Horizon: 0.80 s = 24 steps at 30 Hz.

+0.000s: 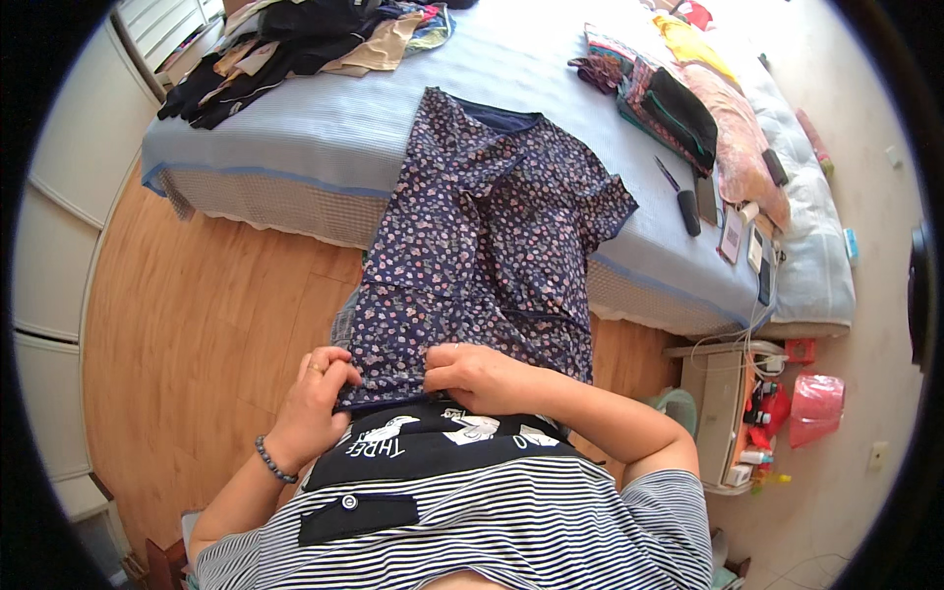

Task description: The person folds a black short-sleeved shirt with green trim, a dark floral blouse, and a white long-sleeved shirt on a bed. They smooth each garment, fold the sleeves and sides, and stack the folded items on the bed.

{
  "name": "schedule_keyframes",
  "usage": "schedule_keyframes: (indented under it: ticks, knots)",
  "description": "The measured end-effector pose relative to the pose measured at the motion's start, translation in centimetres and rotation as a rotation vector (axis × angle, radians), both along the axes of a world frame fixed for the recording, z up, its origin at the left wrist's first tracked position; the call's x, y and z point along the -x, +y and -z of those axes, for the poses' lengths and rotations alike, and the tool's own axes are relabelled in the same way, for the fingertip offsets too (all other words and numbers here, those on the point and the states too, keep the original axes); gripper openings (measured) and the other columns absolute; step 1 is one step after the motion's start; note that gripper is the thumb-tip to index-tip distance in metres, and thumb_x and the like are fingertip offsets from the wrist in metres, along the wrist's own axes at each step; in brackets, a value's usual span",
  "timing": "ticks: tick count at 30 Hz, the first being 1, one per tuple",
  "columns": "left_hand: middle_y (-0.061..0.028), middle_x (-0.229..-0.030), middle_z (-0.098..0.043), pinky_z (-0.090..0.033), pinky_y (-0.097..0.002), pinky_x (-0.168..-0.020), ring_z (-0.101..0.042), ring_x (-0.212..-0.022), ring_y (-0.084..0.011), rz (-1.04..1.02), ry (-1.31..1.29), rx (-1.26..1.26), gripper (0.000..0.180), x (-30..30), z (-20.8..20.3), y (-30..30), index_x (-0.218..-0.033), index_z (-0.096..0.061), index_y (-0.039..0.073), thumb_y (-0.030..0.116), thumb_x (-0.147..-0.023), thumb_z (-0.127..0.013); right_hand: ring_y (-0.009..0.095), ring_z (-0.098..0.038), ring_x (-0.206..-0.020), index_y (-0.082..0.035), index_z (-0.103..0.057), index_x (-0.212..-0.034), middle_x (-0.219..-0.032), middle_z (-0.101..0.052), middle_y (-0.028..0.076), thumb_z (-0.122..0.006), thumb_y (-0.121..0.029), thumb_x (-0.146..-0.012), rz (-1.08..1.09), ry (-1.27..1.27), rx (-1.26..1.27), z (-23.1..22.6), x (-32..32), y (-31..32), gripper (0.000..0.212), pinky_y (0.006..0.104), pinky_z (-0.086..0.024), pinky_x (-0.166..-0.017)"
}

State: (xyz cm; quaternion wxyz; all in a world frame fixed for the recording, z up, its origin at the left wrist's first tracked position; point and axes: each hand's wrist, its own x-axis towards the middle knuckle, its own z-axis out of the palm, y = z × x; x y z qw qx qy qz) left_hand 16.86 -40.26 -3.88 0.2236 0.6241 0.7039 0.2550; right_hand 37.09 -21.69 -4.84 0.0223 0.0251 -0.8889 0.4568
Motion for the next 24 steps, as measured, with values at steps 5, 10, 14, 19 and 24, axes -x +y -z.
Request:
schedule_keyframes:
  ticks: [5, 10, 14, 19, 24]
  knots:
    - [-0.0134, -0.112, -0.060, -0.044, -0.0416, -0.093, -0.055, -0.109, -0.0309, 0.275, -0.100, 0.146, 0.022, 3.3, -0.5, 0.9, -0.094, -0.066, 0.006, 0.015, -0.074, -0.072, 0.029, -0.060, -0.093, -0.003, -0.066, -0.101, -0.096, -0.063, 0.012, -0.064, -0.009, -0.082, -0.141, -0.083, 0.257, -1.1, -0.1, 2.9, 0.020, 0.0360, -0.049, -0.082]
    - [-0.0106, -0.096, -0.064, -0.048, -0.0302, -0.081, -0.061, -0.092, -0.0211, 0.191, -0.317, -0.188, 0.012, 4.7, -2.0, 11.7, -0.093, -0.063, -0.002, 0.009, -0.089, -0.061, 0.021, -0.061, -0.090, -0.002, -0.062, -0.106, -0.101, -0.061, 0.010, -0.073, -0.015, -0.078, 0.792, 0.269, 0.131, 3.2, 3.1, 13.9, 0.033, 0.0329, -0.052, -0.077]
    - [-0.0047, -0.110, -0.064, -0.048, -0.0258, -0.086, -0.060, -0.098, -0.0129, 0.031, -0.839, -0.062, 0.033, 6.0, 3.9, 23.6, -0.116, -0.061, -0.001, 0.026, -0.099, -0.051, 0.034, -0.048, -0.117, 0.004, -0.053, -0.119, -0.120, -0.051, 0.020, -0.075, -0.047, -0.072, 1.329, -0.092, -0.388, 7.1, 6.9, 23.4, 0.072, 0.0425, -0.041, -0.098]
    - [-0.0120, -0.120, -0.056, -0.049, -0.0307, -0.092, -0.058, -0.107, -0.0200, -0.210, -1.318, -0.075, 0.057, 6.5, 8.7, 34.1, -0.129, -0.045, -0.005, 0.041, -0.096, -0.051, 0.034, -0.054, -0.107, -0.006, -0.061, -0.100, -0.108, -0.058, 0.014, -0.077, -0.030, -0.070, 1.430, -0.112, -0.489, 7.8, 8.0, 25.5, 0.042, 0.0431, -0.045, -0.088]
    - [-0.0117, -0.107, -0.063, -0.052, -0.0306, -0.087, -0.062, -0.097, -0.0188, -0.307, -1.475, -0.051, 0.050, 9.8, 9.3, 37.9, -0.115, -0.055, -0.001, 0.045, -0.097, -0.047, 0.033, -0.059, -0.071, -0.006, -0.054, -0.080, -0.076, -0.058, 0.014, -0.057, -0.003, -0.071, 0.907, 0.380, -0.841, 3.5, 12.8, 17.9, 0.010, 0.0425, -0.047, -0.065]
